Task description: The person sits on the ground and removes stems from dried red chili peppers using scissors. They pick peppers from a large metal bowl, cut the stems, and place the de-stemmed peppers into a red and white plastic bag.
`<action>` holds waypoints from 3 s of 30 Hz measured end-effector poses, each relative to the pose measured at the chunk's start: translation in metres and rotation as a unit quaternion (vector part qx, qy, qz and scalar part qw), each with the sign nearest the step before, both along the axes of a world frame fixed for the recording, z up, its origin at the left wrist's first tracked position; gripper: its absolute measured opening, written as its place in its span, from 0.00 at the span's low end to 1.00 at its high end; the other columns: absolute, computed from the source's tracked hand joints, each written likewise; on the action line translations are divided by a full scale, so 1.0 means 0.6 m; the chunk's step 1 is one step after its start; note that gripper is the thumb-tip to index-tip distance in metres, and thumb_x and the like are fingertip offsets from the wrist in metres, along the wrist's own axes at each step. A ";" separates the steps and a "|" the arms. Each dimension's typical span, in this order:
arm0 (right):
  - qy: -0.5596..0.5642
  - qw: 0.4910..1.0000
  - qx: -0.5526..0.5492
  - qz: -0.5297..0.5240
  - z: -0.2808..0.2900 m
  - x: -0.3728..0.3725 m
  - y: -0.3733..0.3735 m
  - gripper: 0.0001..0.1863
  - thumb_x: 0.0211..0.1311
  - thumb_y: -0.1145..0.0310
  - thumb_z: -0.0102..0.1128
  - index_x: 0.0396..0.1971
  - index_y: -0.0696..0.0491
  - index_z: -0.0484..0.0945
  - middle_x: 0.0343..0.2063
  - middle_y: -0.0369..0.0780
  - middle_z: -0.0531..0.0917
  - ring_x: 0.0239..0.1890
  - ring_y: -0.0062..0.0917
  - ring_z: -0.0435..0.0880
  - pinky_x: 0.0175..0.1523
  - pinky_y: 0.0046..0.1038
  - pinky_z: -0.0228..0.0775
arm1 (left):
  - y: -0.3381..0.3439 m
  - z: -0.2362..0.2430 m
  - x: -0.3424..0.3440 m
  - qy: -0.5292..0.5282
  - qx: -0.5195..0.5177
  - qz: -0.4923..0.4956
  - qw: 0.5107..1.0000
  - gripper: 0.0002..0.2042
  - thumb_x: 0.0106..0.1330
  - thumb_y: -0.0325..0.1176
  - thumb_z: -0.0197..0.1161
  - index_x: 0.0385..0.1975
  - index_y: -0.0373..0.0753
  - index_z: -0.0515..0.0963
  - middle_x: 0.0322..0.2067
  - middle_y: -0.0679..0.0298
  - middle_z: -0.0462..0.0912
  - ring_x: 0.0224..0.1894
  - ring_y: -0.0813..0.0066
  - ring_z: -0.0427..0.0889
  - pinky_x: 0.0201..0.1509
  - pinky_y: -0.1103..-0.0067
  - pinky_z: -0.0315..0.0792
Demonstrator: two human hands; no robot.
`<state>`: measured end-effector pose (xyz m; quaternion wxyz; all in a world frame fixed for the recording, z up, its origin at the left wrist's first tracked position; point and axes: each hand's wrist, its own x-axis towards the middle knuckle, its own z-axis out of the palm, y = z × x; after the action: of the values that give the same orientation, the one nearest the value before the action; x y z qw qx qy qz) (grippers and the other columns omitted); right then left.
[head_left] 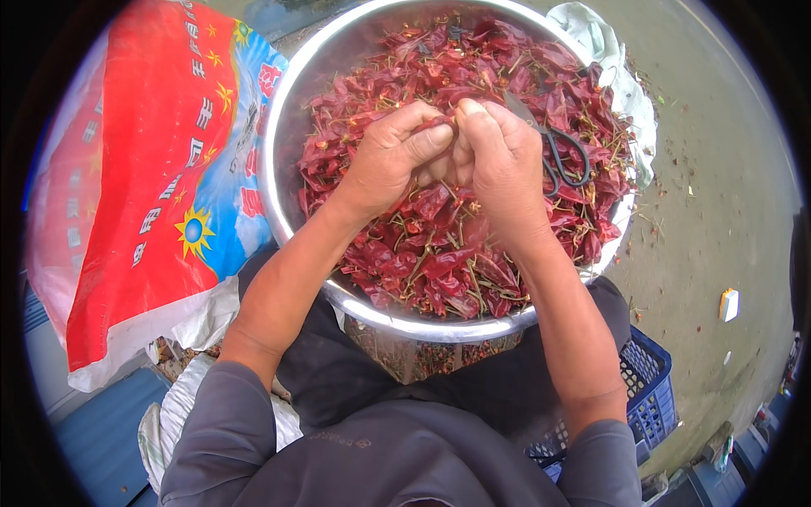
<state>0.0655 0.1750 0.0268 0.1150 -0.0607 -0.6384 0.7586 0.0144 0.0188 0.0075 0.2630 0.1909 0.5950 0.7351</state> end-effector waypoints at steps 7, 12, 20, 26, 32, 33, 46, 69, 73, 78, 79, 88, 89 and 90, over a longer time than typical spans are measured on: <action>0.074 0.952 -0.286 -0.082 -0.013 -0.028 0.163 0.12 0.72 0.65 0.58 0.27 0.51 0.73 0.27 0.37 0.81 0.26 0.19 0.82 0.29 0.19 0.74 | -0.053 -0.026 -0.030 -0.084 0.091 0.035 0.992 0.09 0.78 0.35 0.55 0.49 0.36 0.73 0.36 0.57 0.82 0.35 0.72 0.81 0.49 0.69 0.81; -0.046 0.982 -0.173 -0.065 -0.006 -0.005 0.143 0.06 0.69 0.70 0.63 0.38 0.56 0.76 0.31 0.37 0.83 0.31 0.20 0.86 0.34 0.21 0.82 | -0.053 -0.037 -0.083 -0.078 -0.001 0.051 0.996 0.12 0.76 0.29 0.57 0.55 0.38 0.73 0.49 0.54 0.82 0.44 0.69 0.84 0.53 0.70 0.80; -0.085 0.691 0.642 -0.320 -0.007 0.014 0.257 0.10 0.66 0.67 0.63 0.43 0.55 0.80 0.40 0.43 0.85 0.38 0.36 0.86 0.45 0.39 0.80 | -0.055 -0.042 -0.075 -0.030 -0.040 0.042 0.998 0.12 0.72 0.27 0.60 0.53 0.38 0.75 0.50 0.57 0.83 0.49 0.69 0.83 0.59 0.70 0.77; -0.007 0.785 0.618 -0.048 -0.040 0.008 0.181 0.11 0.67 0.62 0.59 0.41 0.54 0.81 0.39 0.46 0.84 0.39 0.44 0.85 0.45 0.43 0.78 | -0.046 -0.016 -0.068 -0.063 -0.117 0.063 0.989 0.08 0.68 0.26 0.61 0.45 0.37 0.77 0.37 0.66 0.79 0.37 0.79 0.79 0.47 0.80 0.73; 0.156 0.786 0.564 0.199 -0.059 0.025 0.046 0.07 0.60 0.65 0.61 0.34 0.50 0.83 0.35 0.42 0.82 0.39 0.38 0.86 0.41 0.39 0.79 | -0.057 -0.029 -0.066 0.112 -0.311 0.055 0.942 0.08 0.65 0.32 0.68 0.33 0.39 0.75 0.29 0.70 0.77 0.30 0.85 0.74 0.35 0.83 0.68; 0.162 0.743 0.612 0.218 -0.077 0.029 0.031 0.06 0.58 0.66 0.61 0.32 0.49 0.84 0.35 0.41 0.81 0.39 0.36 0.86 0.40 0.38 0.80 | -0.060 -0.033 -0.072 0.112 -0.331 0.067 0.935 0.08 0.66 0.32 0.68 0.32 0.39 0.75 0.29 0.70 0.78 0.30 0.84 0.74 0.34 0.83 0.68; -0.096 0.975 0.184 0.074 -0.066 -0.007 0.015 0.14 0.59 0.64 0.71 0.42 0.57 0.87 0.31 0.46 0.87 0.33 0.28 0.87 0.44 0.31 0.77 | -0.058 -0.007 -0.056 0.001 -0.186 0.022 0.982 0.17 0.65 0.34 0.71 0.50 0.32 0.83 0.40 0.67 0.84 0.40 0.84 0.77 0.47 0.83 0.71; -0.004 0.708 0.625 0.329 -0.059 0.031 0.029 0.11 0.54 0.61 0.69 0.36 0.48 0.84 0.42 0.41 0.83 0.49 0.37 0.86 0.46 0.40 0.81 | -0.108 -0.027 -0.115 0.026 -0.178 0.185 0.966 0.06 0.63 0.21 0.66 0.36 0.37 0.79 0.37 0.64 0.83 0.36 0.82 0.78 0.39 0.82 0.73; -0.013 0.740 0.626 0.246 -0.063 0.015 0.024 0.09 0.64 0.63 0.62 0.37 0.54 0.83 0.39 0.42 0.85 0.43 0.38 0.88 0.47 0.40 0.81 | -0.087 -0.008 -0.096 -0.031 -0.143 0.166 0.975 0.08 0.61 0.19 0.65 0.39 0.34 0.79 0.38 0.62 0.84 0.38 0.76 0.82 0.44 0.79 0.75; -0.013 0.883 0.457 0.101 -0.084 -0.013 0.036 0.13 0.68 0.63 0.59 0.29 0.59 0.77 0.27 0.51 0.83 0.36 0.51 0.83 0.43 0.49 0.73 | -0.059 -0.013 -0.076 0.010 -0.166 0.094 0.982 0.11 0.63 0.21 0.65 0.45 0.31 0.80 0.37 0.64 0.83 0.37 0.81 0.79 0.46 0.84 0.74; -0.025 0.900 0.424 0.100 -0.076 -0.014 0.032 0.13 0.68 0.64 0.59 0.29 0.59 0.77 0.28 0.51 0.83 0.36 0.51 0.83 0.43 0.49 0.73 | -0.056 -0.011 -0.069 0.019 -0.176 0.101 0.979 0.11 0.63 0.21 0.66 0.46 0.31 0.80 0.36 0.65 0.82 0.36 0.82 0.79 0.44 0.84 0.74; -0.018 0.969 0.227 0.095 -0.063 -0.008 0.009 0.11 0.69 0.66 0.61 0.36 0.60 0.80 0.24 0.46 0.83 0.27 0.38 0.85 0.35 0.38 0.75 | -0.048 -0.016 -0.056 0.051 -0.234 0.014 0.971 0.16 0.63 0.29 0.72 0.49 0.32 0.81 0.40 0.67 0.83 0.39 0.83 0.79 0.42 0.83 0.73; -0.025 0.974 0.206 0.095 -0.063 -0.006 0.007 0.12 0.69 0.64 0.61 0.38 0.60 0.80 0.24 0.46 0.83 0.27 0.38 0.85 0.35 0.38 0.75 | -0.052 -0.020 -0.059 0.099 -0.251 0.022 0.963 0.15 0.63 0.29 0.71 0.48 0.32 0.81 0.40 0.67 0.84 0.39 0.82 0.79 0.44 0.82 0.74; -0.026 0.967 0.238 0.092 -0.060 -0.006 0.008 0.13 0.69 0.63 0.61 0.37 0.59 0.81 0.24 0.46 0.83 0.27 0.39 0.85 0.35 0.38 0.74 | -0.055 -0.021 -0.061 0.147 -0.266 0.029 0.952 0.14 0.63 0.28 0.71 0.47 0.32 0.81 0.40 0.67 0.84 0.40 0.82 0.79 0.45 0.82 0.74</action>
<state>0.0618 0.1800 -0.0089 0.0397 0.0077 -0.8059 0.5907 -0.0220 -0.0140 -0.0053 0.1926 0.2027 0.8064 0.5210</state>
